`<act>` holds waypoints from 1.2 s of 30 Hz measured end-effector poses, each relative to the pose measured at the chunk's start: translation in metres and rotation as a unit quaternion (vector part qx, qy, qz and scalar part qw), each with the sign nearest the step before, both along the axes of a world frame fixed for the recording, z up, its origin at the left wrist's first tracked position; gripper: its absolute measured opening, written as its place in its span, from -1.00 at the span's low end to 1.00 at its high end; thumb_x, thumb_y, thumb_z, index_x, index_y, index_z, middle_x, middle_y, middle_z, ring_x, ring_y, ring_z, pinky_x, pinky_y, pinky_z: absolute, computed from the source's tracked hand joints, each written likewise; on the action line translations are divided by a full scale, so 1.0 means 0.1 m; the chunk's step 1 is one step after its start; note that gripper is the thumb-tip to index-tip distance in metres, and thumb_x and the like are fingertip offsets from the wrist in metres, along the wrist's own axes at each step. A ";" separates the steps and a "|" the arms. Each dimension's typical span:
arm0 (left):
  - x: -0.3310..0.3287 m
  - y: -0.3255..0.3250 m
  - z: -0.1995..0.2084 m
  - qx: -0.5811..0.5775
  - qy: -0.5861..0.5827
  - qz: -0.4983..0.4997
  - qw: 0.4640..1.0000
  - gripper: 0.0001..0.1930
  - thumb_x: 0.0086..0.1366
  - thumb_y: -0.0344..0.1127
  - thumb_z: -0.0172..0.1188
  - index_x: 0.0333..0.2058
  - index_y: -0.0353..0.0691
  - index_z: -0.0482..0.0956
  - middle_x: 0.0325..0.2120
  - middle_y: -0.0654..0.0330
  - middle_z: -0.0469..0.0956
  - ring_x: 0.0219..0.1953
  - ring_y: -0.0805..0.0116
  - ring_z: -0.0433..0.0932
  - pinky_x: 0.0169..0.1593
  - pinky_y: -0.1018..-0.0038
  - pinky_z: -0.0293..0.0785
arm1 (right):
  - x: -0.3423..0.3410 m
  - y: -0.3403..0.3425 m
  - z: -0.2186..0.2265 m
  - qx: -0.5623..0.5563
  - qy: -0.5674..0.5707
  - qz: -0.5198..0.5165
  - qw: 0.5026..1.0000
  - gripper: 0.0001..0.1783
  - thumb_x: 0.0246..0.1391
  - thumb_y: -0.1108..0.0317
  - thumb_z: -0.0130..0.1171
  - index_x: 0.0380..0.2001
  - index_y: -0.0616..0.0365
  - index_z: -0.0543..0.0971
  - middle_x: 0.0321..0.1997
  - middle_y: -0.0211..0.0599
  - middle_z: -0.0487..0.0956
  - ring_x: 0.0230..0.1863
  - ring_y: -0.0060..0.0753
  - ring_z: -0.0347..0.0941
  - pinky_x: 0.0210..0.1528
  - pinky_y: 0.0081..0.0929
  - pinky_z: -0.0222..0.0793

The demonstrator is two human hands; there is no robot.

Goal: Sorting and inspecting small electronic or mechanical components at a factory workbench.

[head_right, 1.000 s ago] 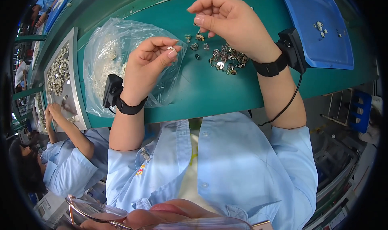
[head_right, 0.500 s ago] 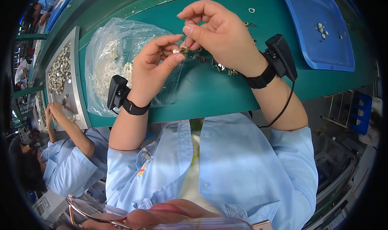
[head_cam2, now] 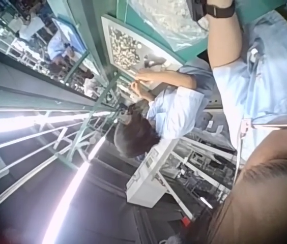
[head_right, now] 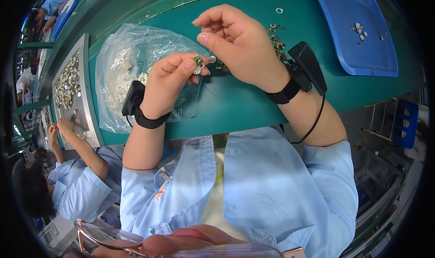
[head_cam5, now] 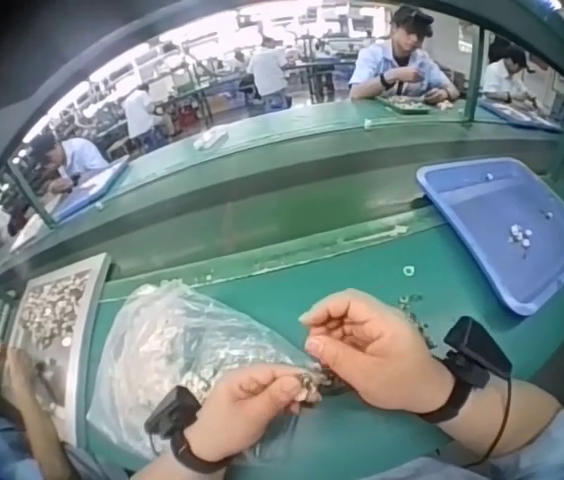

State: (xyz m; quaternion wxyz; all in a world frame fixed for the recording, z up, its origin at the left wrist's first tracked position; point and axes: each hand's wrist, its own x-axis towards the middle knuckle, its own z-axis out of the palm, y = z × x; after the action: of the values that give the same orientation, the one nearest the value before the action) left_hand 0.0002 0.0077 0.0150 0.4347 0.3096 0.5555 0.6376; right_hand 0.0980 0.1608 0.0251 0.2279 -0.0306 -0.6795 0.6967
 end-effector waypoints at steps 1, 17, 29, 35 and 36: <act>0.00 0.00 0.01 -0.005 -0.069 -0.038 0.997 -0.78 0.27 -0.29 0.02 -0.23 -0.30 0.52 -0.41 0.28 0.53 -0.43 0.60 0.41 -0.34 0.69 0.33 | 0.00 0.00 -0.03 0.000 0.001 -0.002 1.000 -0.76 0.05 0.55 0.02 -0.16 0.28 0.38 -0.26 -0.36 0.39 -0.29 -0.68 0.35 -0.28 -0.72 0.34; -0.07 -0.01 -0.06 0.028 -0.116 0.001 0.993 -0.75 0.30 -0.20 -0.04 -0.29 -0.27 0.49 -0.44 0.29 0.51 -0.44 0.60 0.37 -0.33 0.68 0.28 | -0.02 0.12 0.05 0.251 0.050 -0.020 0.967 -0.76 0.04 0.51 0.07 -0.17 0.25 0.47 -0.29 -0.36 0.44 -0.27 -0.65 0.35 -0.22 -0.74 0.28; 0.04 0.05 0.02 0.059 -0.020 0.125 0.990 -0.83 0.20 -0.36 0.12 -0.24 -0.27 0.48 -0.45 0.29 0.50 -0.43 0.61 0.40 -0.36 0.70 0.32 | 0.02 -0.03 0.01 -0.073 -0.076 0.048 0.993 -0.74 0.08 0.45 0.04 -0.12 0.25 0.45 -0.40 -0.44 0.46 -0.39 -0.69 0.37 -0.31 -0.73 0.30; 0.11 0.07 -0.10 0.074 0.189 0.154 0.967 -0.75 0.08 -0.46 0.22 -0.21 -0.24 0.51 -0.47 0.29 0.50 -0.44 0.62 0.43 -0.40 0.69 0.35 | 0.01 -0.10 -0.03 -0.127 -0.043 0.063 0.989 -0.64 0.11 0.43 0.01 -0.01 0.25 0.35 -0.42 -0.50 0.42 -0.37 -0.73 0.32 -0.28 -0.73 0.28; 0.09 0.07 -0.12 0.066 0.194 0.156 0.966 -0.74 0.06 -0.47 0.23 -0.21 -0.23 0.51 -0.47 0.29 0.50 -0.44 0.61 0.43 -0.40 0.68 0.35 | 0.00 -0.12 -0.04 -0.141 -0.039 0.079 0.986 -0.62 0.11 0.42 0.00 0.01 0.25 0.32 -0.42 -0.51 0.42 -0.36 -0.74 0.31 -0.28 -0.74 0.27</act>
State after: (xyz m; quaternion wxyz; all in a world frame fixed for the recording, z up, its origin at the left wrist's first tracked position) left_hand 0.0096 0.0146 0.0033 0.1925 0.3648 0.6269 0.6609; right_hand 0.0985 0.1492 0.0212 0.1386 -0.0360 -0.5827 0.7999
